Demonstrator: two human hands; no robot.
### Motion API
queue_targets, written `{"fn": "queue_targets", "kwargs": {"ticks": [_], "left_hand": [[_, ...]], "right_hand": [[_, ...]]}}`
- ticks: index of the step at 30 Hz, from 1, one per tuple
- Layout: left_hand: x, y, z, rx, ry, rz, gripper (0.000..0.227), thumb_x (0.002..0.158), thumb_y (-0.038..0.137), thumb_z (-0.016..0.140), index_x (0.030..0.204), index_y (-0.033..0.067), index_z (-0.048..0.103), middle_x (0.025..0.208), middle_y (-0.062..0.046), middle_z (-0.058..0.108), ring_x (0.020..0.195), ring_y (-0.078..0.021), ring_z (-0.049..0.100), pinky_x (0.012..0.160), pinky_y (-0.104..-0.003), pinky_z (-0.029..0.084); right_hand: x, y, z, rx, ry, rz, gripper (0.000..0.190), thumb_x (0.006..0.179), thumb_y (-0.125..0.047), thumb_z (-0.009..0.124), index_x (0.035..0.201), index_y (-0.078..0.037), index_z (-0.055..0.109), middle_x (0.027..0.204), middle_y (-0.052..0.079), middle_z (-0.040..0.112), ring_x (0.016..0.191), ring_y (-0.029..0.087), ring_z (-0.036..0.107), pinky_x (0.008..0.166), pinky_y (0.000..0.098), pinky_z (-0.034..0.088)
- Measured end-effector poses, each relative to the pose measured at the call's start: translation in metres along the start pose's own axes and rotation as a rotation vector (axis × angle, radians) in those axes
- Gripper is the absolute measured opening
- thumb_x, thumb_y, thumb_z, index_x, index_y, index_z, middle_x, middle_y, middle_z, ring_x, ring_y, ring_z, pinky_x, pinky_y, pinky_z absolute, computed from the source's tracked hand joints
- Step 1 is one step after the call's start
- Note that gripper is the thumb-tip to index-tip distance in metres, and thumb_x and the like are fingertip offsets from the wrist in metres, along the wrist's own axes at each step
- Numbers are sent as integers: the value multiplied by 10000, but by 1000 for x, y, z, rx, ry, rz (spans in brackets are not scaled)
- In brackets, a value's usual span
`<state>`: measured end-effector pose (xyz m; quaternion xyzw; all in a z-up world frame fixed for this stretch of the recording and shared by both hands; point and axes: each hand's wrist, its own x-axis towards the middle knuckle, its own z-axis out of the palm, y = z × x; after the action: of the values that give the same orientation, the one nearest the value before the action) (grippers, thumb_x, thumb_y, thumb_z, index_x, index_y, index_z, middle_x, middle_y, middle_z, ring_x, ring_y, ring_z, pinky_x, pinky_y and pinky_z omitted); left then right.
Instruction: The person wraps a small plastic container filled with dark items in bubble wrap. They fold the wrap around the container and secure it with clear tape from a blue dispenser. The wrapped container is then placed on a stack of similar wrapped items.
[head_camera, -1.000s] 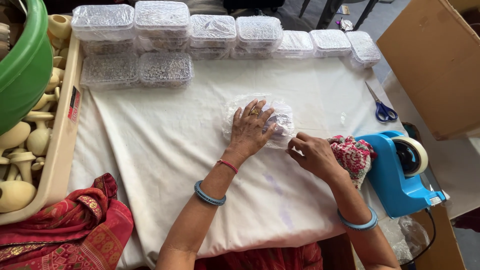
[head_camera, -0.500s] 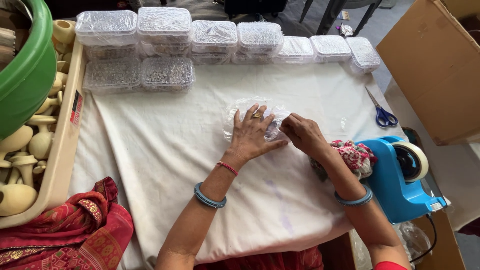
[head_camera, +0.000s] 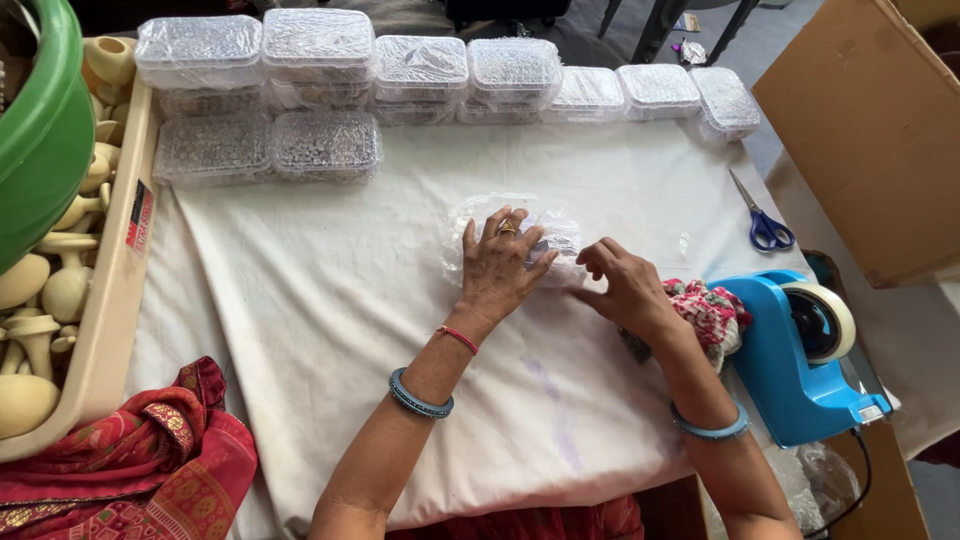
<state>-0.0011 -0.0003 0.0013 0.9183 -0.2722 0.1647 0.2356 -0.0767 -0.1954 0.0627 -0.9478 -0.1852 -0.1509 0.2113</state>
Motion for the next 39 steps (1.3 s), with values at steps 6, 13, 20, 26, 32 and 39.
{"fn": "queue_targets", "kwargs": {"ticks": [6,13,20,26,32,39], "left_hand": [[-2,-2,-3,25,11,27,523,949,672,530,1194,243,698,1412,-39,522,1401,-223,384,1161,-671,277],[-3,-7,6,57,53,73,638,925,751,490,1259,243,684,1411,-52,528,1394,-244,386,1167,-665,287],[2,8,-20,23,-28,69,862,696,875,622,1208,185,684,1378,-110,526,1374,-307,365,1112,-715,236],[1,9,-11,28,-49,26,703,760,763,704,1163,186,700,1390,-113,532,1400,-311,367,1143,-699,254],[2,8,-10,1,-47,-18,517,850,644,692,1145,220,715,1396,-86,546,1409,-278,365,1150,-679,253],[6,-7,3,-114,-36,-36,381,931,541,638,1149,247,744,1403,-46,586,1409,-257,417,1189,-641,251]], "right_hand": [[-8,27,11,237,-44,164,107,933,-70,713,1034,-37,726,932,70,713,747,178,695,652,333,576],[-7,45,35,301,103,93,97,933,-50,714,1027,-35,735,1045,75,691,858,161,695,672,279,580],[8,67,34,591,-17,281,446,856,-242,837,1258,-136,675,1358,65,522,1259,201,524,889,347,528],[24,62,48,484,-53,333,685,824,-396,835,1416,-165,580,1480,94,453,1375,262,445,965,412,506],[19,72,56,548,63,437,542,1013,-448,582,1490,-195,533,1579,97,433,1458,273,462,1086,469,528],[17,59,65,277,8,28,578,1051,-438,572,1522,-108,521,1604,103,464,1520,329,365,1232,484,332]]}}
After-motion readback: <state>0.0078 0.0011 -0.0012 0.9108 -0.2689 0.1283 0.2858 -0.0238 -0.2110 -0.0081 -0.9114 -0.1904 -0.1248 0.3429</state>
